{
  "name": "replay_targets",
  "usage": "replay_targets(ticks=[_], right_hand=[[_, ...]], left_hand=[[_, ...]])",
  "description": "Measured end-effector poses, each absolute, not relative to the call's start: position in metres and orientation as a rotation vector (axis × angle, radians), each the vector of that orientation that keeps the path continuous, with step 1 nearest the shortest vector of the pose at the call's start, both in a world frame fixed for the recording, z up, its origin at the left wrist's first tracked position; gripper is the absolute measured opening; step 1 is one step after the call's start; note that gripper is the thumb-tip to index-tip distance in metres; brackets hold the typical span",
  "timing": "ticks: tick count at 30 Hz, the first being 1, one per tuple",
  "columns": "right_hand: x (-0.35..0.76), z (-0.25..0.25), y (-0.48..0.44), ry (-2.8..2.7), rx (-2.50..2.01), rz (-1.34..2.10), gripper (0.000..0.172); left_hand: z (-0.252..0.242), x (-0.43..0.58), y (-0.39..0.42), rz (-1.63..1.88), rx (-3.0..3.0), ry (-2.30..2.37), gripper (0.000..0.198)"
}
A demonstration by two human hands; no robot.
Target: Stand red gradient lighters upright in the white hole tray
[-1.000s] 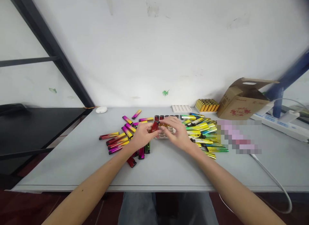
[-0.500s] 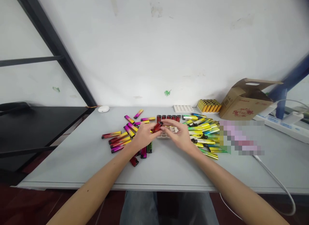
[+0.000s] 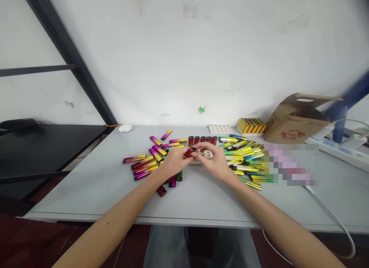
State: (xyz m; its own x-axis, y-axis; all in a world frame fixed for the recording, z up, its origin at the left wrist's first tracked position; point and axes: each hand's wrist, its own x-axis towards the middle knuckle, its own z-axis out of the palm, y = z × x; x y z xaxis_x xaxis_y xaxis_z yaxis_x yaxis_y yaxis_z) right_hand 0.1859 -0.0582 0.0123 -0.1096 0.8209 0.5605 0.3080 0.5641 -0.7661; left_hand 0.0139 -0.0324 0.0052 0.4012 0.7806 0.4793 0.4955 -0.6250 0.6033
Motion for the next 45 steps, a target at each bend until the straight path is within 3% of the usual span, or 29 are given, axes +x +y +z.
replay_targets(ticks=[3,6,9,15,22,30,38,45], right_hand=[[0.186,0.009,-0.056,-1.572,-0.957,0.599,0.018],[0.188,0.006,-0.052,-1.446,-0.957,0.629,0.020],[0.191,0.003,-0.048,-1.439,-0.983,0.587,0.020],[0.195,-0.005,-0.042,-1.724,-1.069,0.309,0.014],[0.195,-0.008,-0.037,-1.907,-1.024,-0.052,0.016],[0.194,-0.006,-0.032,-2.065,-1.116,-0.495,0.034],[0.219,0.009,-0.027,-2.037,-1.235,-0.323,0.052],[0.269,0.014,-0.022,-2.184,-1.522,0.194,0.093]], left_hand=[[0.008,0.011,-0.030,1.118,2.371,1.047,0.016],[0.012,0.002,-0.025,1.146,2.417,1.017,0.050],[0.014,-0.011,-0.017,1.073,2.445,1.162,0.060],[0.005,-0.021,-0.006,0.811,2.579,1.303,0.057],[-0.007,-0.014,-0.002,0.777,2.656,1.317,0.066],[-0.008,-0.014,-0.001,0.765,2.657,1.313,0.061],[-0.003,-0.022,-0.004,0.640,2.681,1.274,0.087],[-0.007,-0.017,-0.005,0.570,2.696,1.282,0.072]])
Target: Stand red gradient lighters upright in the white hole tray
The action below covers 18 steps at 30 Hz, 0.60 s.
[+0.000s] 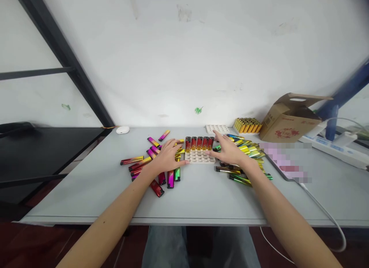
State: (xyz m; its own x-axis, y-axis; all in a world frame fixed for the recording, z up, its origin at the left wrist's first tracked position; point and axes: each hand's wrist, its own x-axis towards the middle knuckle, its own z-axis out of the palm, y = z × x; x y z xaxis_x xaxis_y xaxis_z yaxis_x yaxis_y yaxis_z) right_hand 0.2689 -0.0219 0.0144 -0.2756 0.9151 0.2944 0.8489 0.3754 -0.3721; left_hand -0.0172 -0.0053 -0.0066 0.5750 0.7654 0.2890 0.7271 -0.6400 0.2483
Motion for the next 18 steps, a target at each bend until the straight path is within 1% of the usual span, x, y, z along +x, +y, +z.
replay_targets(ticks=[1,3,7,9,15,18], right_hand=[[0.271,0.014,-0.023,-2.220,-1.542,0.242,0.097],[0.271,0.014,-0.024,-2.297,-1.524,0.283,0.096],[0.265,0.014,-0.023,-2.376,-1.373,0.265,0.078],[0.262,0.013,-0.022,-2.350,-1.379,0.267,0.074],[0.263,0.011,-0.020,-2.264,-1.486,0.280,0.080],[0.264,0.012,-0.020,-2.239,-1.524,0.271,0.076]], left_hand=[[-0.006,-0.016,-0.006,0.563,2.690,1.288,0.070],[-0.006,-0.016,-0.007,0.552,2.684,1.291,0.068],[-0.008,-0.016,-0.007,0.565,2.678,1.297,0.066],[-0.010,-0.015,-0.006,0.567,2.668,1.325,0.065],[-0.011,-0.009,-0.006,0.601,2.585,1.486,0.054],[-0.009,-0.011,-0.005,0.654,2.584,1.490,0.047]])
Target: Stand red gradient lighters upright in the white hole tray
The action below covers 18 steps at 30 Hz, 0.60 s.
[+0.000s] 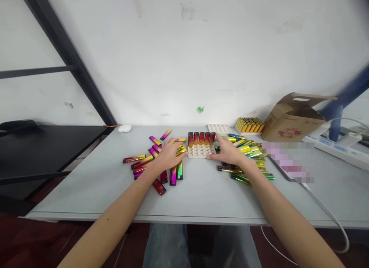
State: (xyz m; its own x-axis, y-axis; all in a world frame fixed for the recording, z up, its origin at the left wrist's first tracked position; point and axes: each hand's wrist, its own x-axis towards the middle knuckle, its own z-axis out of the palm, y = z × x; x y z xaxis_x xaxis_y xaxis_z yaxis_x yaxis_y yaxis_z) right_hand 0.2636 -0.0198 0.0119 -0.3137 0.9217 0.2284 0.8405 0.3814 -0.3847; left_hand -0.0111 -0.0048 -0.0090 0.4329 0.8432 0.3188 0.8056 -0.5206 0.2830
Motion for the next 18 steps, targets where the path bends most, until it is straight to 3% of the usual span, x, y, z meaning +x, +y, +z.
replay_targets(ticks=[6,10,13,18], right_hand=[[0.265,0.009,-0.018,-2.253,-1.458,0.233,0.064],[0.266,0.006,-0.016,-2.259,-1.452,0.237,0.061],[0.267,0.005,-0.015,-2.263,-1.460,0.218,0.062],[0.265,0.007,-0.017,-2.259,-1.486,0.207,0.061]], left_hand=[[-0.001,-0.014,-0.011,0.619,2.477,1.892,0.043],[0.006,-0.017,-0.022,0.404,2.261,2.345,0.059],[0.009,-0.022,-0.027,0.304,2.190,2.310,0.071],[0.011,-0.019,-0.029,0.221,2.303,2.185,0.063]])
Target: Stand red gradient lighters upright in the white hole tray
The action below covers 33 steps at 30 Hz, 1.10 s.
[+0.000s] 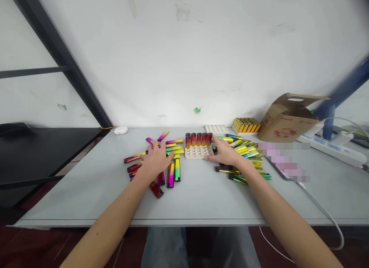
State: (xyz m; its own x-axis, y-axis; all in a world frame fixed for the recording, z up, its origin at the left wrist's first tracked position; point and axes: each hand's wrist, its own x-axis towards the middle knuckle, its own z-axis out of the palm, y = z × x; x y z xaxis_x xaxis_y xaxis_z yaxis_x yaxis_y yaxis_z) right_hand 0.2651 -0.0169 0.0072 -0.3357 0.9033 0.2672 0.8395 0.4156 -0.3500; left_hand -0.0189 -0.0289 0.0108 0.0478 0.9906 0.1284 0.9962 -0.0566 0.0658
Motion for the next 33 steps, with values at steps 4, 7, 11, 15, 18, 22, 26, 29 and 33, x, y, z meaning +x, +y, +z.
replay_targets(ticks=[4,7,11,15,18,22,26,29,33], right_hand=[[0.263,0.010,-0.019,-2.264,-1.503,0.209,0.059],[0.263,0.010,-0.020,-2.259,-1.503,0.221,0.059],[0.264,0.008,-0.019,-2.250,-1.475,0.254,0.060],[0.266,0.004,-0.016,-2.251,-1.432,0.239,0.062],[0.267,0.002,-0.014,-2.262,-1.409,0.257,0.066],[0.266,0.002,-0.014,-2.274,-1.445,0.198,0.068],[0.266,0.002,-0.014,-2.297,-1.477,0.127,0.067],[0.266,0.002,-0.015,-2.277,-1.477,0.149,0.077],[0.265,0.011,-0.021,-2.069,-1.330,0.048,0.079]], left_hand=[[0.011,-0.020,-0.025,-0.168,-2.249,-2.095,0.050],[0.010,-0.031,-0.014,-0.291,-2.257,-2.094,0.041],[0.008,-0.051,0.002,-0.471,-2.212,-2.147,0.044],[0.007,-0.069,0.010,-0.351,-2.006,-2.209,0.044],[0.006,-0.082,0.014,-0.157,-1.953,-2.333,0.030],[0.006,-0.093,0.020,-0.219,-1.926,-2.359,0.025],[0.011,-0.093,0.019,-0.431,-1.861,-2.443,0.033],[0.018,-0.084,0.015,-0.705,-1.864,-2.307,0.036],[0.023,-0.059,0.007,-1.064,-2.081,-1.928,0.035]])
